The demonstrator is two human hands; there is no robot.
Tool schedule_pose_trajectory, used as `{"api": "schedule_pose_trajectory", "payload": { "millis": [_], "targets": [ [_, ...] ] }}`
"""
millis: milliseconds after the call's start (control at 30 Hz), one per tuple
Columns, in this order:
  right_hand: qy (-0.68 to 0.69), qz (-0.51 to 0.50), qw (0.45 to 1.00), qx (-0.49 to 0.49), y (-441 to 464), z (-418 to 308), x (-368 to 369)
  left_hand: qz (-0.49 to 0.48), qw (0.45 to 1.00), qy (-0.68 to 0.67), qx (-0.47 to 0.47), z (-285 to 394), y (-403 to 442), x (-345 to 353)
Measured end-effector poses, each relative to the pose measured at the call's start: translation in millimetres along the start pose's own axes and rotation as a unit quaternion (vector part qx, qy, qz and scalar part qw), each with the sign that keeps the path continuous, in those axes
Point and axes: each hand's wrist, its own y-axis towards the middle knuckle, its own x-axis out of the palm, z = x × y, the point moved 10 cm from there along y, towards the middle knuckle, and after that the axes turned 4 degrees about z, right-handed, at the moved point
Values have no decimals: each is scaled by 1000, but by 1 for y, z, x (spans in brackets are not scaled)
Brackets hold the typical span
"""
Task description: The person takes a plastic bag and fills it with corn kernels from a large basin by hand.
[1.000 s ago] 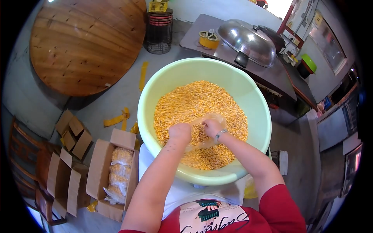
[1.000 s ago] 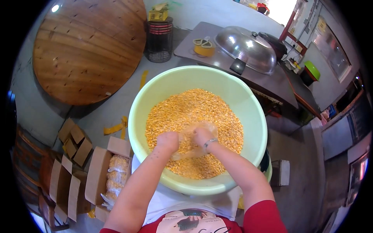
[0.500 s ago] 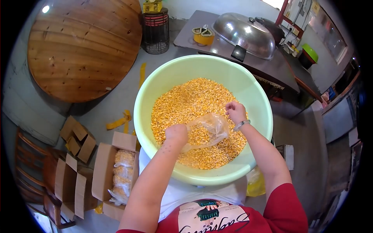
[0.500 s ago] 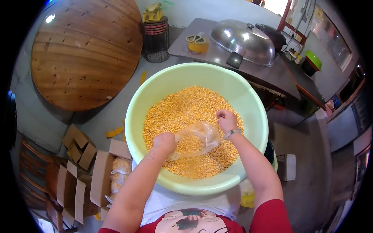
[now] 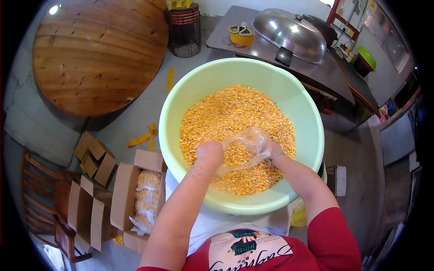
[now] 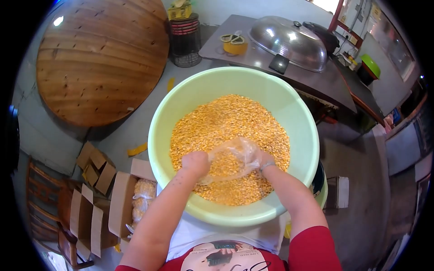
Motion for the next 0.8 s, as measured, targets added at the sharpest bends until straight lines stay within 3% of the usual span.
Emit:
{"api": "schedule_pose_trajectory", "payload": {
  "millis": [67,133,200,233,300,333,400,500,567,667,800],
  "targets": [
    [-4,64,998,-23,-16,-13,-16,-6,1000,1,2,1,-1,0],
    [168,74,983,23,-3,9,12,-9,1000,-3,1,1,-1,0],
    [398,49,912,88,25,37,52,-9,1000,-7,0,0,0,0],
    [532,20,837,127,32,42,67,-8,1000,-10,0,0,0,1],
    [546,-21,825,144,38,48,76,-7,1000,-8,0,-2,4,6],
    [429,-32,894,124,28,39,49,-7,1000,-7,1,-2,4,7],
    [396,-29,907,142,28,49,44,-4,1000,-6,2,-1,3,6],
    [560,-16,802,205,38,77,60,-9,1000,-9,1,1,1,2],
    [548,-45,814,188,3,51,-3,-6,1000,-17,4,1,0,1],
    [589,-41,794,141,-6,37,-47,1,1000,-28,10,1,0,1],
    [600,-106,791,57,-51,-40,-107,-4,999,-28,13,1,1,3]
  ]
}}
